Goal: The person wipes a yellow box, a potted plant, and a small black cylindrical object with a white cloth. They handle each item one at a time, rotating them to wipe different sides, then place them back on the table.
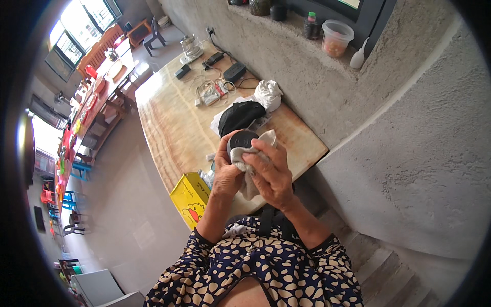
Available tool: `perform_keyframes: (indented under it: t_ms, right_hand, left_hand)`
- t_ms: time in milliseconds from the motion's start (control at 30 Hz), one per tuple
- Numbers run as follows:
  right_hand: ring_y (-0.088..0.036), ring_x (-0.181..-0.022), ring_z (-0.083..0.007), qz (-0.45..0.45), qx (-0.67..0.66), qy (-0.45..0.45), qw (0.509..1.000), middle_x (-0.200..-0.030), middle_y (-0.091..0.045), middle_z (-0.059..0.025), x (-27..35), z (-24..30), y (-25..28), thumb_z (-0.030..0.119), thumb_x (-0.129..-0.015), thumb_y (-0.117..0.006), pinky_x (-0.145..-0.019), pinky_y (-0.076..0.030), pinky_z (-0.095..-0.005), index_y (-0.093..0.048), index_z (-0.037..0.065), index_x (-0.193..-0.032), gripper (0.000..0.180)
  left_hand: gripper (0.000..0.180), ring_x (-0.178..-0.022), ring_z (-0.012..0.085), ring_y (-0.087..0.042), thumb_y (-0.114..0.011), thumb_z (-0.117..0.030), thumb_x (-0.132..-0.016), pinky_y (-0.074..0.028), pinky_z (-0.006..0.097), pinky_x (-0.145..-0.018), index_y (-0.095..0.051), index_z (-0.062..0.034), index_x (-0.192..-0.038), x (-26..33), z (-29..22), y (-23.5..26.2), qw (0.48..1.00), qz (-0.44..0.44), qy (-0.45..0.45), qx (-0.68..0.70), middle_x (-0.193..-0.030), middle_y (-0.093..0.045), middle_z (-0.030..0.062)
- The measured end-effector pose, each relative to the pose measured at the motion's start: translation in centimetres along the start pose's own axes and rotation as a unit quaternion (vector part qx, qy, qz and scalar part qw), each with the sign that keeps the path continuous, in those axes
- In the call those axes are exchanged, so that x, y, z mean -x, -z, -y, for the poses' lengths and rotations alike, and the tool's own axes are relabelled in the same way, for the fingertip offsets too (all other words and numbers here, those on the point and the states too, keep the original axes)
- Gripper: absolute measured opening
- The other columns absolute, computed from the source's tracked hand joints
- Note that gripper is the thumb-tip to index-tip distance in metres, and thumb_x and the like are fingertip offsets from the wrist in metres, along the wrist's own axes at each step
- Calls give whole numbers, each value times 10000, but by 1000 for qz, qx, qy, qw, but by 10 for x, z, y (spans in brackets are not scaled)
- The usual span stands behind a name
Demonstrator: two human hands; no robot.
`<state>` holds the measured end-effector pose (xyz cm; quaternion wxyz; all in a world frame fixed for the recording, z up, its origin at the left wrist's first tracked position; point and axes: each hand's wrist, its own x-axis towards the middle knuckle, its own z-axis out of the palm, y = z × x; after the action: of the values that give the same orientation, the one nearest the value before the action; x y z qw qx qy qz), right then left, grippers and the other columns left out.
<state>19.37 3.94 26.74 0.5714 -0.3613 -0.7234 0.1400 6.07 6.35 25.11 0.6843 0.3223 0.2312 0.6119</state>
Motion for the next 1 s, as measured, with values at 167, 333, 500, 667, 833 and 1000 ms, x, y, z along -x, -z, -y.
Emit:
perform_keyframes:
  t_ms: [167,333,500,667,833,1000]
  right_hand:
    - [-532,-1068,-306,-112,-32,-75,990,-1193,-578,-133,2,4,-7,35,-847,-585,-932,-422,-385,-641,38,-1067,227]
    - [-555,-1014,-278,-60,-59,-140,987,-1130,-591,-137,-18,0,-1,60,-893,-527,-895,-434,-354,-626,5,-1033,180]
    - [-577,-966,-245,36,-164,-276,946,-1049,-593,-121,-45,-21,7,100,-905,-535,-863,-440,-309,-614,-24,-1000,175]
    - [-572,-968,-223,22,-170,-183,968,-1027,-589,-113,-35,-31,-7,129,-910,-563,-843,-444,-295,-607,-17,-1009,182]
    - [-474,-1044,-282,-40,-87,-122,988,-1157,-527,-121,-19,-8,-12,68,-879,-557,-913,-382,-368,-630,46,-1051,188]
    - [-434,-1083,-302,-76,91,-4,993,-1207,-519,-95,15,0,-24,77,-807,-642,-927,-385,-394,-665,115,-1112,308]
  left_hand:
    - [669,-1036,157,-571,-762,12,-648,-466,290,-925,-459,-59,-1240,4,-4,-9,998,27,20,44,-1131,-576,58]
    - [718,-1034,147,-566,-786,-9,-625,-461,277,-920,-447,-73,-1255,10,-2,-5,997,20,58,43,-1124,-575,42]
    - [728,-1032,152,-566,-757,25,-644,-464,286,-924,-419,-90,-1278,17,4,-7,994,-3,74,76,-1107,-571,41]
    - [668,-1024,159,-567,-700,12,-680,-479,301,-913,-424,-92,-1279,19,3,-10,993,-72,72,57,-1113,-562,43]
    - [617,-1016,171,-574,-668,-39,-733,-483,304,-910,-419,-92,-1295,16,6,-9,989,-109,51,83,-1137,-562,55]
    - [645,-1035,190,-575,-668,-109,-778,-485,320,-920,-386,-133,-1358,12,22,11,982,-68,60,164,-1177,-561,61]
